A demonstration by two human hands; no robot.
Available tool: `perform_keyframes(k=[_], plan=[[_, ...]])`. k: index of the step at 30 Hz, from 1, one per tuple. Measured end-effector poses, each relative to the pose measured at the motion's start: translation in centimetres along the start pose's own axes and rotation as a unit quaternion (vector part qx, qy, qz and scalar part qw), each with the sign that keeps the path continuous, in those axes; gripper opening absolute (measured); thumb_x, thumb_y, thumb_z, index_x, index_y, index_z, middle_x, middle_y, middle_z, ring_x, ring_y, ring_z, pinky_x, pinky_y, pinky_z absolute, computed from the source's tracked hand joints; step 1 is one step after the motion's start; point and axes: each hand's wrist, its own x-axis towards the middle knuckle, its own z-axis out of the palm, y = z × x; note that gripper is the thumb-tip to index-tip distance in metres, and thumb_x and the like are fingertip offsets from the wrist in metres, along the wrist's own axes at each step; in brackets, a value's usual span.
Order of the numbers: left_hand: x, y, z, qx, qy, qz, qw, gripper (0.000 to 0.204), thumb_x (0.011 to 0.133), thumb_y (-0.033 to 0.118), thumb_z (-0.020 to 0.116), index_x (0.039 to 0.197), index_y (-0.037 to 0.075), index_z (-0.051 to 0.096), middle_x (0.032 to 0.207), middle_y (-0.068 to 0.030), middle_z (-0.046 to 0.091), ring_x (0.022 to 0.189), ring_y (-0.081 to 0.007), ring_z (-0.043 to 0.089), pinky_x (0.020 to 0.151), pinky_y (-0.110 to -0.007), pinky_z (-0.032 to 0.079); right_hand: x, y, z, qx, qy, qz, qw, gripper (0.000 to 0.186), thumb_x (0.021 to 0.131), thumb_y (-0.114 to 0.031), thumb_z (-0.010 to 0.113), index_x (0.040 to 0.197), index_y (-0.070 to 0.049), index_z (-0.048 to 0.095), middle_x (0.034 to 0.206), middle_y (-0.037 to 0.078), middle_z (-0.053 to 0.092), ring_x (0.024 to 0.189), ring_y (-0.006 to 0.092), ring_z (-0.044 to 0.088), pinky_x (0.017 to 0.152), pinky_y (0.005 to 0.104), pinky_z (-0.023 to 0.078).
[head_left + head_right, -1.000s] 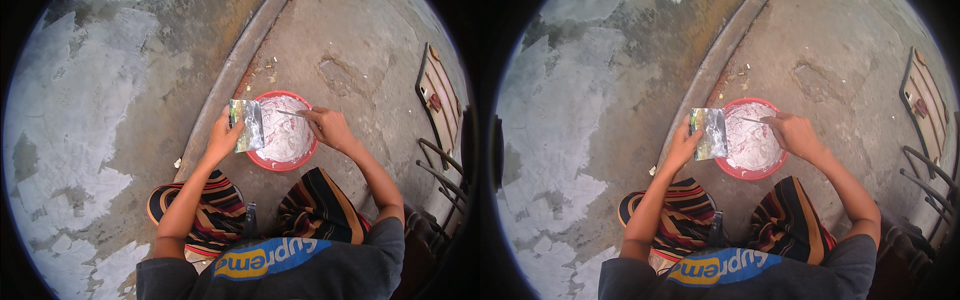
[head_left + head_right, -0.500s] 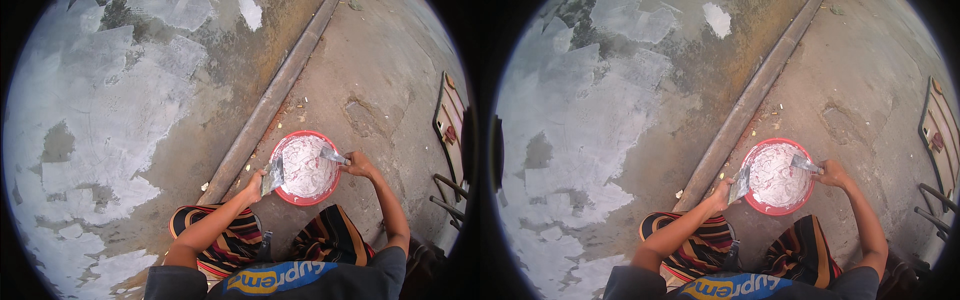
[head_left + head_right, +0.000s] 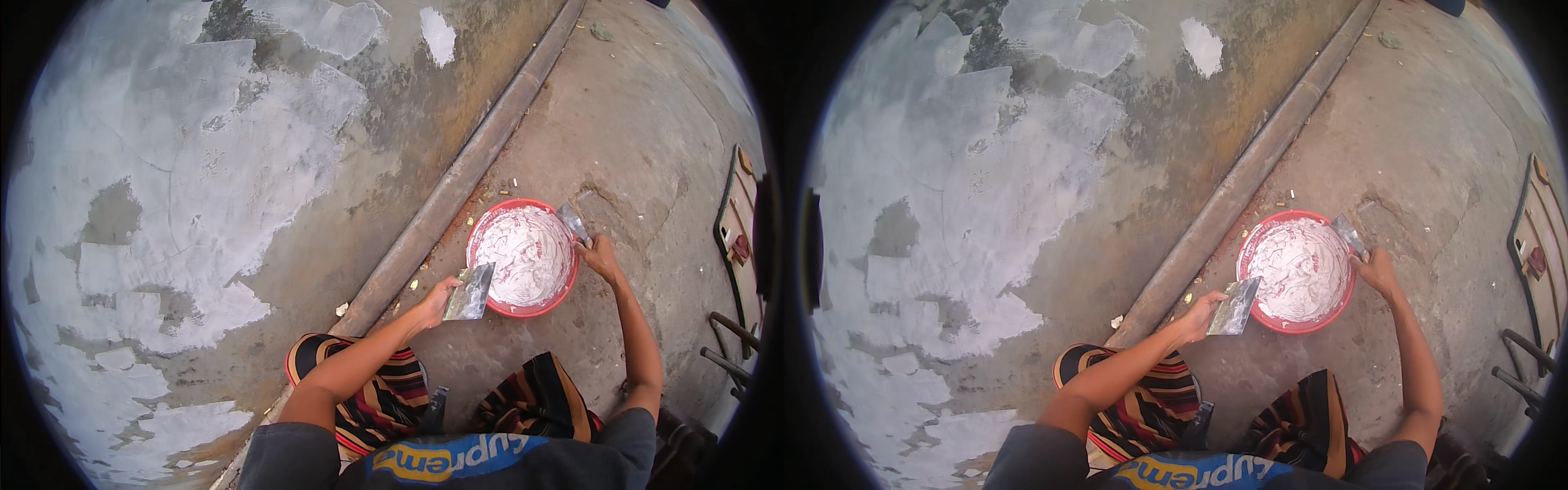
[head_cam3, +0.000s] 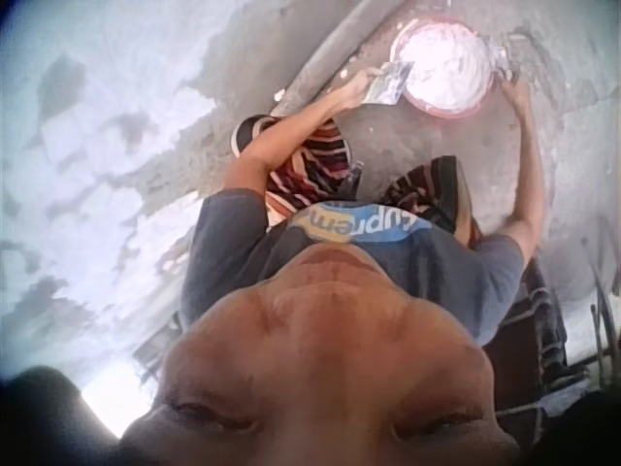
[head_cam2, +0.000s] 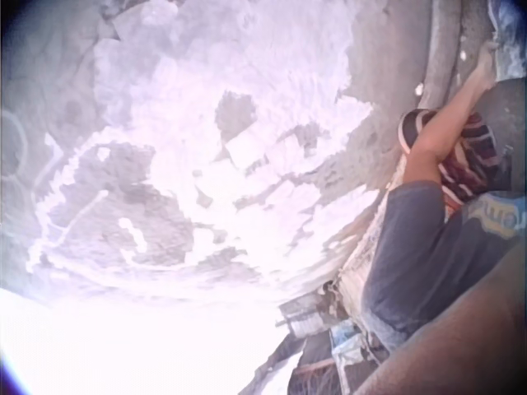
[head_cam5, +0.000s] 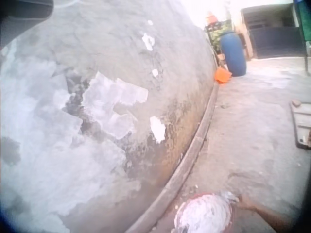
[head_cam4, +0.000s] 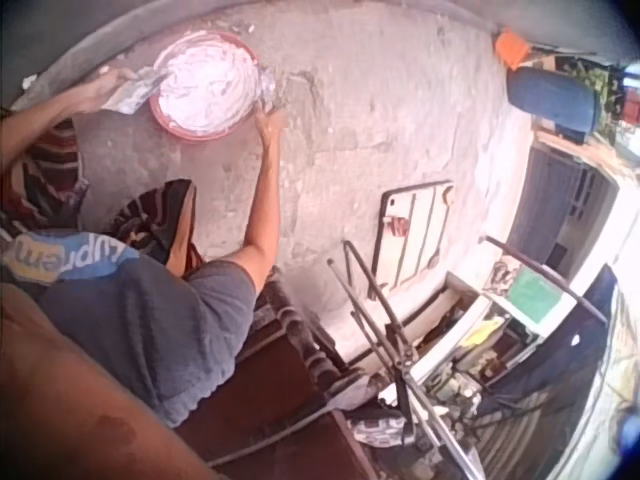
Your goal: The person scoops white plaster from a red bucket using a small trowel and applies it to a concrete wall with a larger trowel. They repeatedly smooth the plaster over patches on the wall surface.
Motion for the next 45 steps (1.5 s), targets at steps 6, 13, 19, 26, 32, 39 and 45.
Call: perform_keyframes(k=[6, 13, 19, 26, 32, 39, 45], plan=[[1.4, -0.7, -0.7, -0.005, -0.078, -0.049, 0.996, 0.044, 0.093, 0.034, 0.045, 0.122, 0.004, 0.058, 0.107, -0.0092, 0.068, 0.092, -0.0211, 0.066, 0.087, -0.037, 0.051, 2.0, 0.3, -0.6, -0.07, 0.087, -0.06, 0.992, 0.034, 0.079, -0.026, 0.07, 0.092, 0.005, 0.061, 0.064, 0.018, 0.056, 0.061, 0.0278, 0.058, 0.061, 0.043, 0.044], [0.4, -1.7, -0.6, 0.003, -0.096, -0.066, 0.993, 0.041, 0.092, 0.032, 0.046, 0.118, 0.003, 0.059, 0.104, -0.0097, 0.068, 0.09, -0.0208, 0.066, 0.085, -0.036, 0.052, -1.3, -4.9, -3.0, -0.19, 0.005, -0.169, 0.967, 0.041, 0.078, -0.016, 0.067, 0.114, 0.0, 0.057, 0.077, 0.024, 0.063, 0.081, 0.0414, 0.063, 0.071, 0.0503, 0.047], [0.1, -0.3, 1.1, -0.002, -0.078, -0.055, 0.995, 0.041, 0.093, 0.032, 0.046, 0.119, 0.003, 0.059, 0.105, -0.0092, 0.068, 0.091, -0.0209, 0.065, 0.087, -0.036, 0.051, -1.2, -6.1, -4.0, -0.241, -0.056, -0.165, 0.955, 0.027, 0.077, -0.014, 0.066, 0.103, -0.005, 0.066, 0.085, 0.022, 0.067, 0.086, 0.0396, 0.065, 0.075, 0.0484, 0.05], [0.0, -1.1, 0.6, 0.014, -0.067, -0.047, 0.997, 0.045, 0.094, 0.031, 0.044, 0.127, 0.002, 0.053, 0.113, -0.0122, 0.065, 0.098, -0.0227, 0.065, 0.091, -0.039, 0.051, -2.3, -7.6, -3.9, -0.307, -0.028, -0.144, 0.94, 0.015, 0.076, -0.017, 0.066, 0.088, -0.011, 0.073, 0.079, 0.019, 0.068, 0.081, 0.0367, 0.067, 0.075, 0.0458, 0.053], [-0.7, -0.4, 1.8, 0.045, -0.036, -0.05, 0.997, 0.048, 0.093, 0.031, 0.045, 0.132, 0.003, 0.049, 0.124, -0.0123, 0.06, 0.108, -0.0225, 0.06, 0.096, -0.04, 0.048, -1.7, -8.2, -2.8, -0.419, -0.003, -0.128, 0.899, 0.013, 0.073, -0.011, 0.064, 0.081, -0.005, 0.072, 0.078, 0.018, 0.069, 0.081, 0.0321, 0.07, 0.074, 0.0407, 0.053], [-0.5, -0.7, 1.6, 0.054, -0.03, -0.054, 0.997, 0.047, 0.093, 0.033, 0.047, 0.129, 0.003, 0.052, 0.119, -0.0108, 0.063, 0.105, -0.0228, 0.062, 0.095, -0.039, 0.048, -1.1, -6.5, -0.4, -0.466, 0.013, -0.148, 0.872, 0.011, 0.072, -0.01, 0.066, 0.081, -0.01, 0.073, 0.084, 0.011, 0.071, 0.084, 0.0251, 0.07, 0.073, 0.035, 0.051], [-1.0, -0.3, 1.6, 0.068, -0.025, -0.041, 0.996, 0.046, 0.093, 0.033, 0.049, 0.129, 0.004, 0.053, 0.121, -0.0097, 0.062, 0.108, -0.0203, 0.06, 0.096, -0.039, 0.047, 0.1, -5.5, 0.2, -0.43, -0.031, -0.153, 0.889, 0.011, 0.07, -0.014, 0.069, 0.079, -0.009, 0.073, 0.085, 0.013, 0.071, 0.084, 0.0265, 0.07, 0.072, 0.0353, 0.053]])
